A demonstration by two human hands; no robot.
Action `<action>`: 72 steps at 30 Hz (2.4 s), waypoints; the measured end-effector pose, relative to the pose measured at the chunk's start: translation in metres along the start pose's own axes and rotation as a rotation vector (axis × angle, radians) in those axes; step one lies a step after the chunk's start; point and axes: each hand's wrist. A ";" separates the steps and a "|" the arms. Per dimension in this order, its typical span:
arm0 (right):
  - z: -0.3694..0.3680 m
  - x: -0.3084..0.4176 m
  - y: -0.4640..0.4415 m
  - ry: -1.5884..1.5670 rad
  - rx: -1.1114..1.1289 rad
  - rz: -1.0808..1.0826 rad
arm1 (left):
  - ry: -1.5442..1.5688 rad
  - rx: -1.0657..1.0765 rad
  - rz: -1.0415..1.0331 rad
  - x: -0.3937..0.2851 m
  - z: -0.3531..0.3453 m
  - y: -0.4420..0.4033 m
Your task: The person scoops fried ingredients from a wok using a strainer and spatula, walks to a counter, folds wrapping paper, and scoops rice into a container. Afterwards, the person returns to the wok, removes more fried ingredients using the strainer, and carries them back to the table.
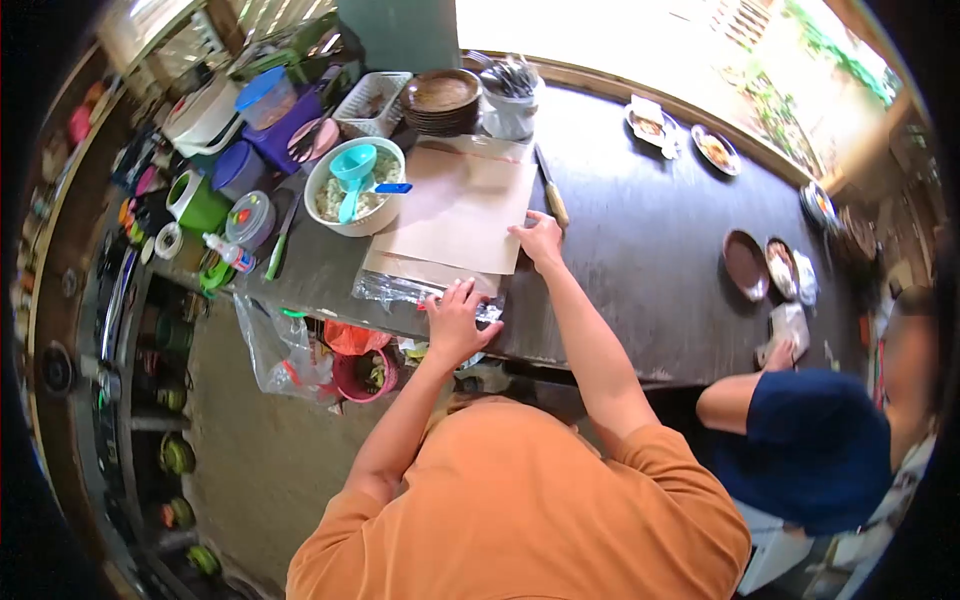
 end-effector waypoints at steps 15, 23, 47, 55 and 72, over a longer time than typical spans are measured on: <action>0.129 0.095 -0.062 0.161 0.620 0.434 | 0.151 -0.407 0.092 -0.012 0.102 -0.046; 0.105 0.138 -0.058 0.497 0.507 0.763 | 0.207 -0.515 -0.157 0.016 0.122 -0.102; -0.002 0.091 0.001 0.327 0.021 0.747 | 0.247 -0.213 -0.229 0.107 -0.002 -0.195; -0.018 0.033 -0.024 0.463 0.003 0.738 | 0.280 -0.136 -0.196 0.118 -0.041 -0.194; 0.002 -0.020 0.021 0.315 -0.202 0.902 | 0.269 -0.252 -0.242 0.145 -0.037 -0.130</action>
Point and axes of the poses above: each hand's wrist, its own y-axis away from the middle knuckle, its own z-axis out of the back of the hand, x = y × z, and after that the axes turned 11 degrees about -x, right-handed
